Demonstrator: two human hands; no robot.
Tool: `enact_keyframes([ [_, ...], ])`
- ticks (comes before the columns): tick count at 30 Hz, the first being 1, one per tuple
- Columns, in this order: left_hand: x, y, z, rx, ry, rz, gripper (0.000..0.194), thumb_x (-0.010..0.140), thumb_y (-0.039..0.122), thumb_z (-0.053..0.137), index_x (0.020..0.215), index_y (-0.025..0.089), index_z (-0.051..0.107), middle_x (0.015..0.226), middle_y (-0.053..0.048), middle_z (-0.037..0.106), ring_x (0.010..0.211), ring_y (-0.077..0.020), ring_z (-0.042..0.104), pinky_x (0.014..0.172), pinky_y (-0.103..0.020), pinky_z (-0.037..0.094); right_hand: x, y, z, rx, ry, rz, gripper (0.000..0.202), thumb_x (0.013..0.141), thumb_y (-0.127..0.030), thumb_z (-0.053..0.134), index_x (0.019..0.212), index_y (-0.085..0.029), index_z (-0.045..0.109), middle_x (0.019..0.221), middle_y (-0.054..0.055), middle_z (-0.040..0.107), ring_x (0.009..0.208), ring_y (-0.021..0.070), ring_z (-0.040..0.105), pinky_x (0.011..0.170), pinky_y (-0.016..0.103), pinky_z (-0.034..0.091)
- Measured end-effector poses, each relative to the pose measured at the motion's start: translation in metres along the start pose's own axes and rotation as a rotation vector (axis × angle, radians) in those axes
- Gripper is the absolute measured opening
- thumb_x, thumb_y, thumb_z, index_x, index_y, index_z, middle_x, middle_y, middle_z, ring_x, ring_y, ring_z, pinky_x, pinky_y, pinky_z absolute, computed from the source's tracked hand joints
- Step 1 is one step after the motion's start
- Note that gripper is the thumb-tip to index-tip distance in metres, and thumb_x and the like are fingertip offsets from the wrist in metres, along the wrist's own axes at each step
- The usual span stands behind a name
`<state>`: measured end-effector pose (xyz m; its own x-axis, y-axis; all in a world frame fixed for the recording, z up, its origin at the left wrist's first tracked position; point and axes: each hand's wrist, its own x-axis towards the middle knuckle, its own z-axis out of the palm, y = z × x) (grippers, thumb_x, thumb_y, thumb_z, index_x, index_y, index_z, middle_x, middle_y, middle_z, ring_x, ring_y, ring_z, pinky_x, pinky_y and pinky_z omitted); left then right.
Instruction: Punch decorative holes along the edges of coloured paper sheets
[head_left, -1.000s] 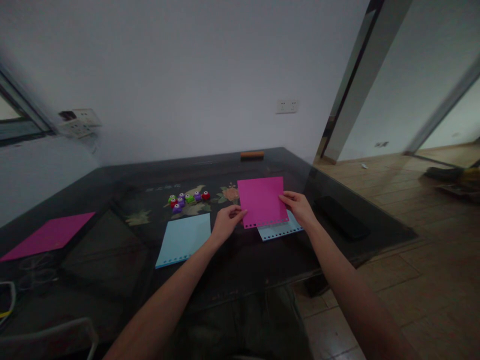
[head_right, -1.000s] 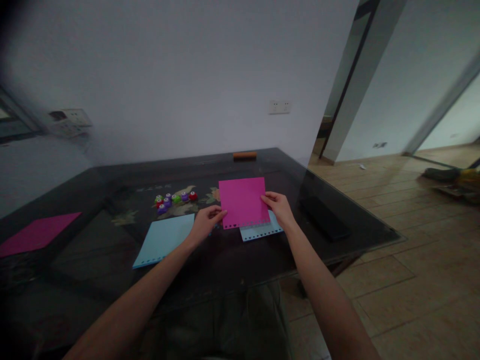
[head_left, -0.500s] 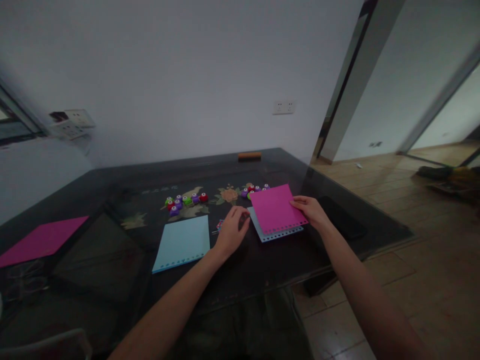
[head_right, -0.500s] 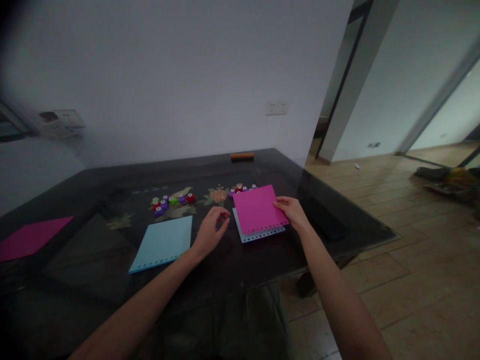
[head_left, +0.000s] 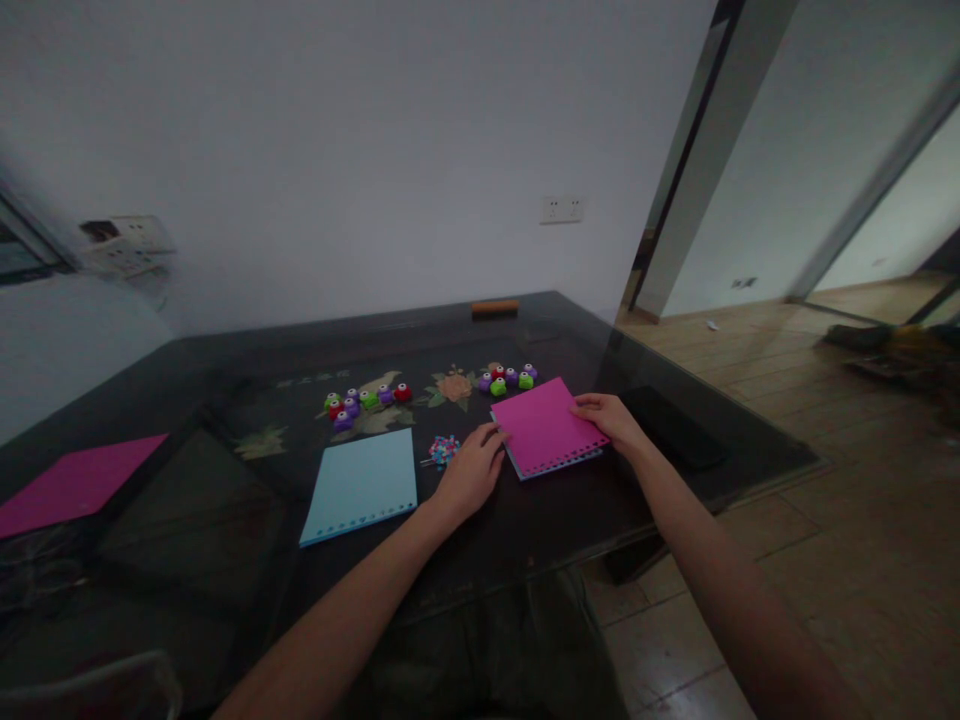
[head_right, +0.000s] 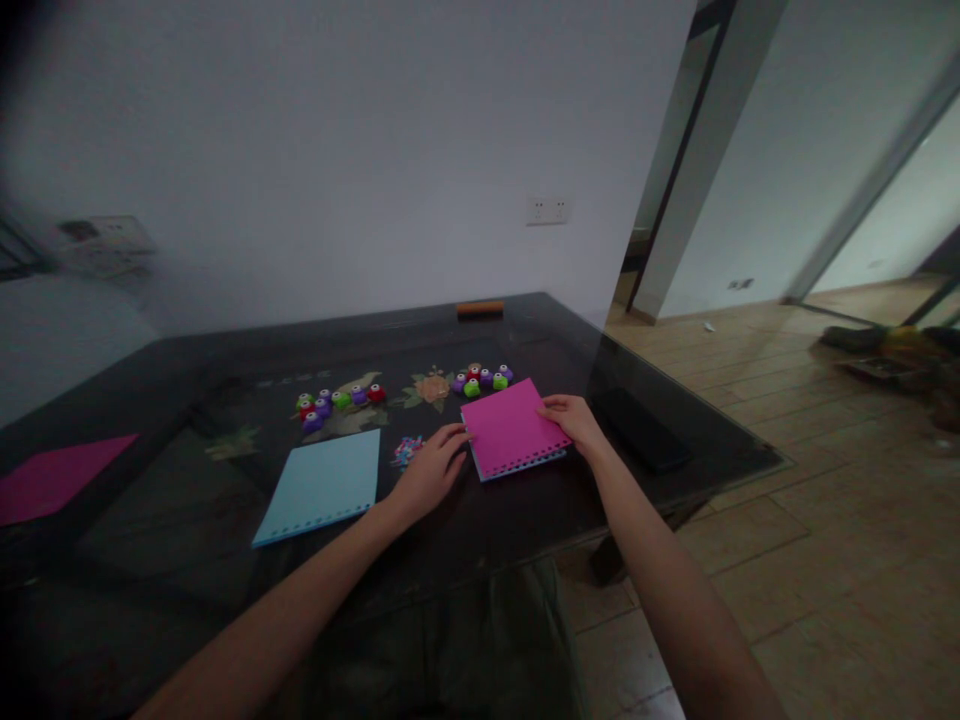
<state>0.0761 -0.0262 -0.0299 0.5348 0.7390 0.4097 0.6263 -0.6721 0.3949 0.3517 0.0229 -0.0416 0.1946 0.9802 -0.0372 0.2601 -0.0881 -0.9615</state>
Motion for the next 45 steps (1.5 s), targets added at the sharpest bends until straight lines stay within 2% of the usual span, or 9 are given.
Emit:
enact_keyframes([
  [10,-0.004,0.000,0.005,0.085,-0.146,-0.009,0.039,0.087,0.023,0.039,0.126,0.021,0.047,0.134,-0.008,0.045,0.119,-0.0195,0.045,0.101,-0.034,0.036,-0.003,-0.001,0.006,0.057,0.006,0.035,0.028,0.061,-0.024,0.070,0.086,-0.012,0.063,0.067,0.004,0.066,0.050,0.0114,0.055,0.045,0.021,0.041],
  [16,-0.005,-0.002,0.007,0.096,-0.142,0.026,0.041,0.084,0.021,0.042,0.125,0.020,0.047,0.132,-0.009,0.047,0.117,-0.0209,0.047,0.100,-0.038,0.036,-0.005,-0.002,0.006,0.063,0.007,0.030,0.023,0.063,-0.022,0.069,0.084,-0.013,0.064,0.066,0.004,0.066,0.052,0.0122,0.057,0.048,0.021,0.044],
  [30,-0.003,-0.001,0.008,0.150,-0.139,0.057,0.037,0.084,0.020,0.043,0.120,0.017,0.053,0.127,-0.011,0.051,0.116,-0.0211,0.048,0.100,-0.038,0.037,-0.008,-0.007,0.009,0.049,0.012,0.040,0.026,0.064,-0.022,0.068,0.088,-0.012,0.063,0.066,0.004,0.066,0.051,0.0121,0.056,0.047,0.021,0.042],
  [39,-0.004,-0.003,0.011,0.124,-0.119,0.061,0.036,0.084,0.020,0.043,0.118,0.018,0.054,0.127,-0.012,0.052,0.116,-0.0218,0.048,0.099,-0.039,0.037,-0.005,-0.006,0.002,0.036,0.123,-0.055,0.019,0.069,-0.018,0.062,0.087,-0.012,0.063,0.068,0.005,0.066,0.056,0.0115,0.059,0.052,0.022,0.047],
  [45,-0.004,-0.003,0.011,0.107,-0.110,0.060,0.037,0.083,0.020,0.044,0.119,0.019,0.053,0.127,-0.011,0.051,0.116,-0.0217,0.048,0.099,-0.040,0.037,-0.005,-0.005,0.001,-0.116,0.123,-0.093,0.023,0.066,-0.019,0.063,0.089,-0.013,0.065,0.071,0.006,0.068,0.059,0.0121,0.059,0.052,0.021,0.046],
])
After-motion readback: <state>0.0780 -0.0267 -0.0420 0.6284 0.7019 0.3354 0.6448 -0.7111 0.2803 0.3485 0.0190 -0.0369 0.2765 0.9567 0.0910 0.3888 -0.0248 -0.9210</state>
